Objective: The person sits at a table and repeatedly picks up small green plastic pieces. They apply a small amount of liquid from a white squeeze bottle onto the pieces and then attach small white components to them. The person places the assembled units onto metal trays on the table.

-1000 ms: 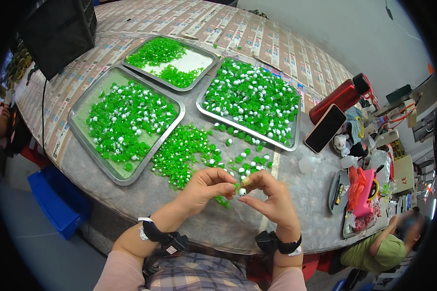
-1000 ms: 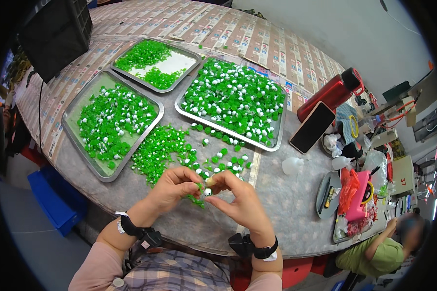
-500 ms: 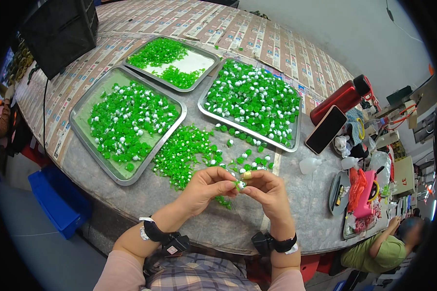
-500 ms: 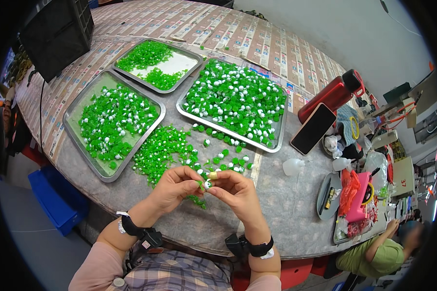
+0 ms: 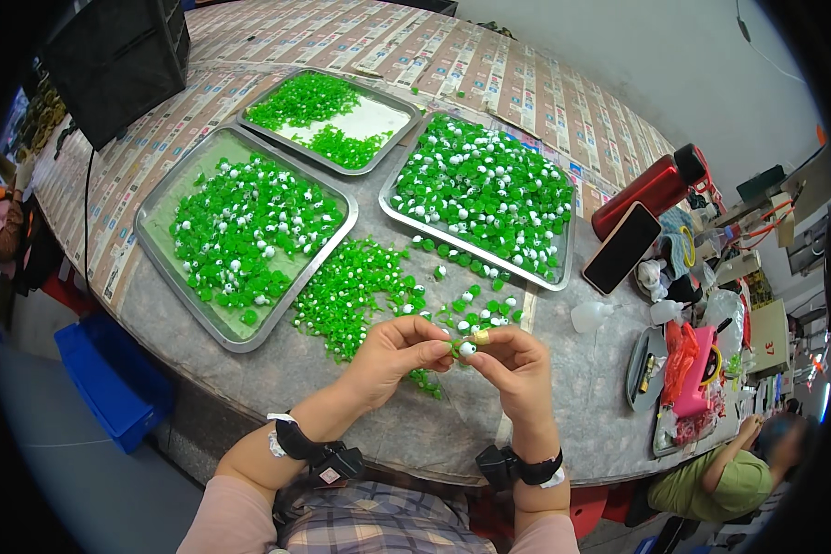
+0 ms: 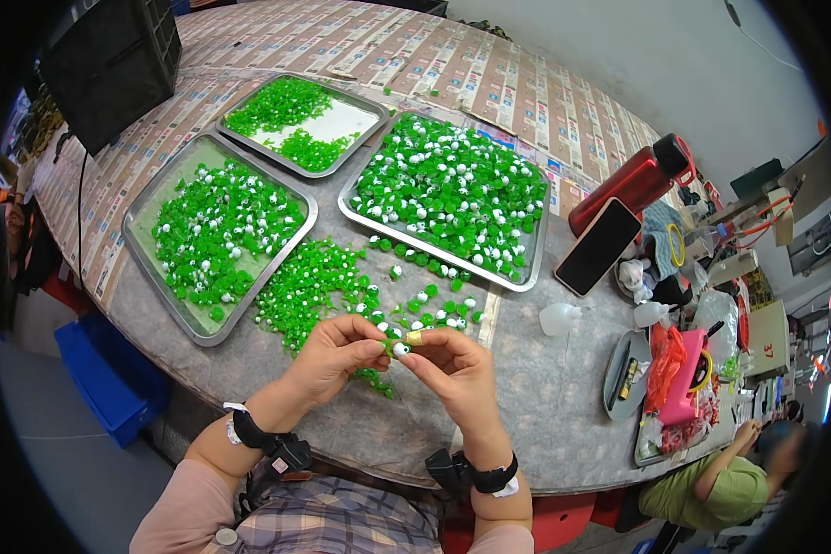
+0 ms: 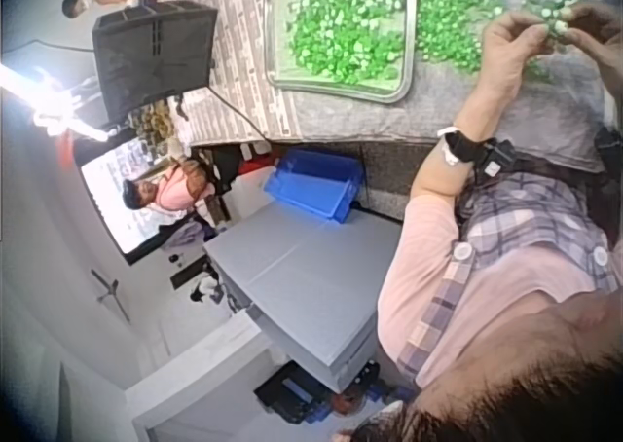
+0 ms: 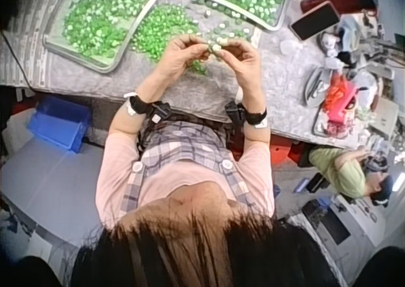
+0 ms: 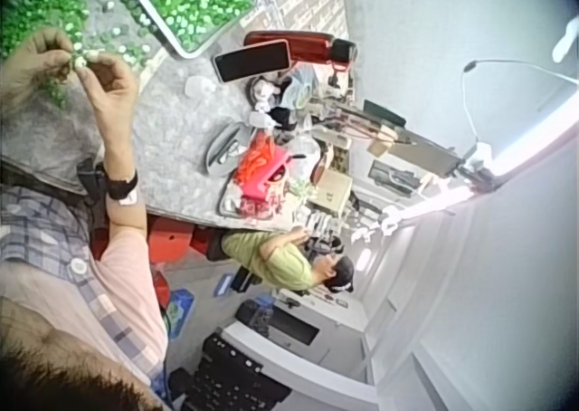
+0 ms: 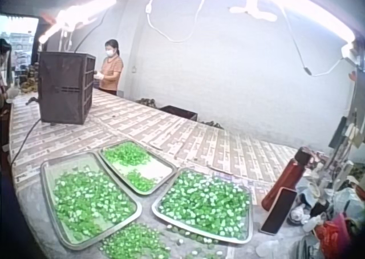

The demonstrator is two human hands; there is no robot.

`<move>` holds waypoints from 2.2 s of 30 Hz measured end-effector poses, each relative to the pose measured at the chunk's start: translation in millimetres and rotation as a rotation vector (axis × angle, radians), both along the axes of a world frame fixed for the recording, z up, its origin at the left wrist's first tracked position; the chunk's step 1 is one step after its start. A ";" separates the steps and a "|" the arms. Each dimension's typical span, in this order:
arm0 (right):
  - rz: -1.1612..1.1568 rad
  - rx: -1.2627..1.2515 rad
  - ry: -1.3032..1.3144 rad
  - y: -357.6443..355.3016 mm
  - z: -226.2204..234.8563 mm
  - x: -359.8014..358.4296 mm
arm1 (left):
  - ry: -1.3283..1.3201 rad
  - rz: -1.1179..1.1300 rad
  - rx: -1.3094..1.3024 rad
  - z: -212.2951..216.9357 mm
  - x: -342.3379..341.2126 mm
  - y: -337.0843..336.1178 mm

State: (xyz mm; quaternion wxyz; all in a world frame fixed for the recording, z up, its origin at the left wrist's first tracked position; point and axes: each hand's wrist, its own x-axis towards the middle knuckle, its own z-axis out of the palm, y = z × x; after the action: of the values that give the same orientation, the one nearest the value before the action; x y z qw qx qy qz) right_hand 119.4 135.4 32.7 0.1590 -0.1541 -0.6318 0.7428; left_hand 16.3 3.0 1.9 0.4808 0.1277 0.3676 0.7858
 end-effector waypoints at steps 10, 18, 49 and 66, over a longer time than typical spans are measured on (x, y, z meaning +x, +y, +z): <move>-0.003 0.133 -0.068 -4.0 -3.8 -0.2 | 0.360 0.094 -0.152 0.5 3.5 -0.4; 0.137 0.019 -0.137 9.1 -5.9 2.2 | 1.180 0.306 -0.221 3.5 3.9 -0.4; 0.269 0.923 -0.258 3.5 7.1 6.0 | 0.188 -0.089 -0.103 -1.9 -6.9 -6.9; -0.569 1.120 0.163 39.5 4.8 18.4 | -0.113 0.078 -0.121 -0.4 -2.2 0.0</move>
State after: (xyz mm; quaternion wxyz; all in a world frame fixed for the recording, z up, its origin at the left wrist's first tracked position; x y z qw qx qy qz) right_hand 137.8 174.8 37.5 0.4545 -0.1526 -0.8448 0.2376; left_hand 14.1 3.0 1.4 0.4765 0.0394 0.3914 0.7863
